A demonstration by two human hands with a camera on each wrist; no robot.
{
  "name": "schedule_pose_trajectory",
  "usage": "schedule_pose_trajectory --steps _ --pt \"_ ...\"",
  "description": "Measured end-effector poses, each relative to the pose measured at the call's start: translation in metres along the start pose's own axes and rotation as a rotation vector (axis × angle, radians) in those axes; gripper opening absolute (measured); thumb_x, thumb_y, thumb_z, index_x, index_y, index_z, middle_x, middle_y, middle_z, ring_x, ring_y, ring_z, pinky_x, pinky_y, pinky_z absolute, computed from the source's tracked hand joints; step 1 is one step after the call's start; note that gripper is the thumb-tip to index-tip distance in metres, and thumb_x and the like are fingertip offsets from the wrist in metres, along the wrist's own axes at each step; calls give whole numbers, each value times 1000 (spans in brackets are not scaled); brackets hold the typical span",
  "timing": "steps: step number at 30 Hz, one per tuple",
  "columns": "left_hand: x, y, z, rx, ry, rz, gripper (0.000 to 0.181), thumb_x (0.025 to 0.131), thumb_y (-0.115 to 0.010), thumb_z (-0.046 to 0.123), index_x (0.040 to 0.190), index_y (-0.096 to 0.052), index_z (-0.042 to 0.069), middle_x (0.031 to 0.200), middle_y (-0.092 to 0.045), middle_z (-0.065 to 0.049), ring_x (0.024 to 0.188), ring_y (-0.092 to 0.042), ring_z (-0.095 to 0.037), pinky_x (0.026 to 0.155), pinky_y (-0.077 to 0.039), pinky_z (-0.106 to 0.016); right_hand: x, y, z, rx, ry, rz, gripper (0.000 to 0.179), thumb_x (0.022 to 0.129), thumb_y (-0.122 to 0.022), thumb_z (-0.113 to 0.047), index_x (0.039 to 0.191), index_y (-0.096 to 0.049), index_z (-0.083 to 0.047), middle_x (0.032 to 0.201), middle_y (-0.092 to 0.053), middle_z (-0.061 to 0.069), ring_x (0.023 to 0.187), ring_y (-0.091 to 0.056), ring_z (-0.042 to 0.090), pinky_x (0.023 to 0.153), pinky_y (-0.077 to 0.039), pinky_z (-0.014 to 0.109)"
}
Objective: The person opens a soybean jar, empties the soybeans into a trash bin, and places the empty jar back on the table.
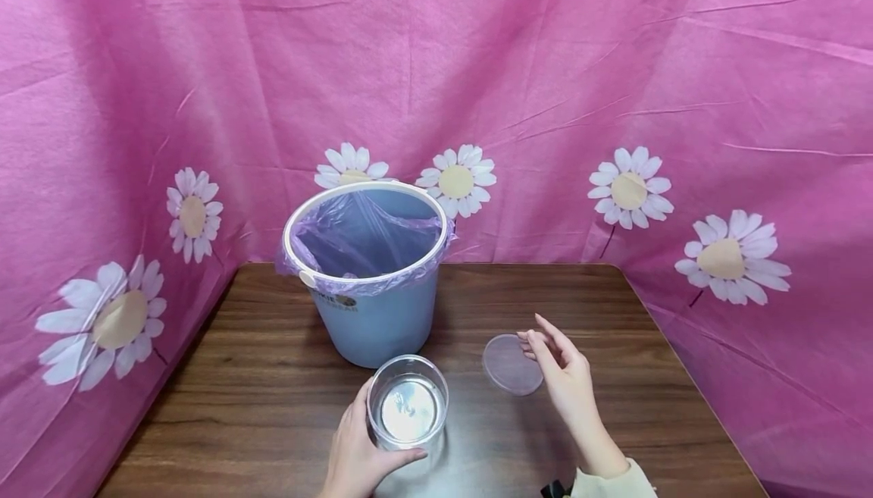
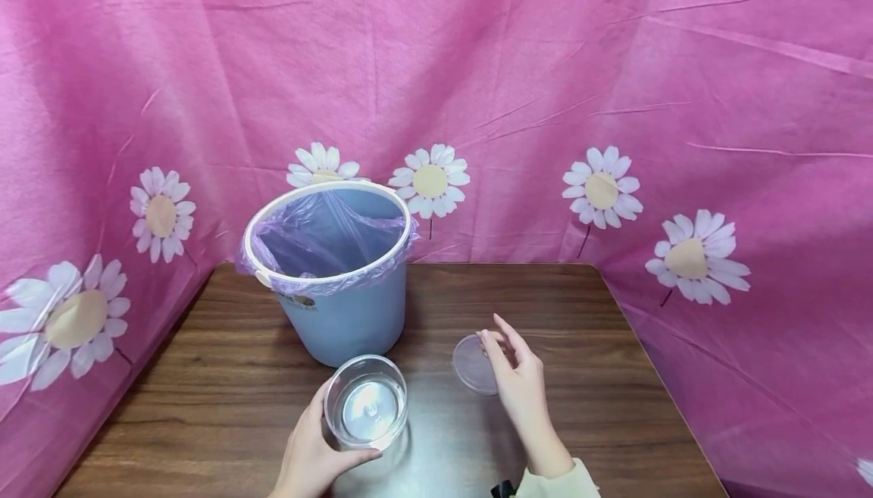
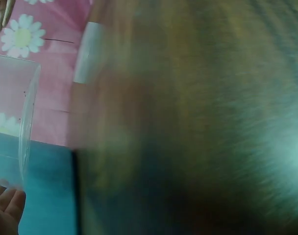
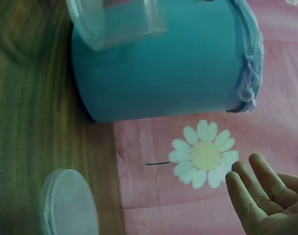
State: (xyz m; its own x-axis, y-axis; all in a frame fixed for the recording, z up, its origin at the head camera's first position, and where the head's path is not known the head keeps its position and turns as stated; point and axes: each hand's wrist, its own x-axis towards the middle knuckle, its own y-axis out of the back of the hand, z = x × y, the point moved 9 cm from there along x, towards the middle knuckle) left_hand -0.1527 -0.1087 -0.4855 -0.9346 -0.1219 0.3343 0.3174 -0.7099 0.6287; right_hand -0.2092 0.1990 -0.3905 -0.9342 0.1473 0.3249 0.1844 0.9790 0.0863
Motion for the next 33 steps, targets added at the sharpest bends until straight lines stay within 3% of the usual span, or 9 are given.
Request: schedule_pose_trajectory --steps 7,17,26,33 --pt "-10 -18 -16 15 -7 -21 124 42 -93 62 143 -45 8 125 -65 -11 111 -63 -29 87 -53 -48 -10 1 18 35 -51 28 40 100 -52 0 135 -46 18 92 -71 -22 83 -70 -1 76 -57 17" --pt "-18 -34 -33 -16 83 -53 127 42 -96 53 145 -41 4 135 -59 -17 120 -59 -34 94 -50 -52 -17 -1 36 36 -110 40 41 100 -53 -2 136 -46 17 92 -73 -18 82 -70 -1 75 -57 17" --pt "-24 -40 -37 -21 123 -64 128 43 -97 48 146 -37 -2 137 -55 -25 120 -58 -42 93 -51 -56 -23 -4 48 31 -159 44 41 100 -54 -3 136 -47 16 91 -73 -17 81 -70 1 74 -57 18" --pt "-25 -48 -37 -79 173 -136 133 49 -96 46 151 -26 -2 146 -43 -31 130 -48 -47 101 -44 -60 -24 -4 50 34 -162 45 42 100 -54 -4 136 -47 16 91 -73 -16 82 -71 2 75 -58 19"
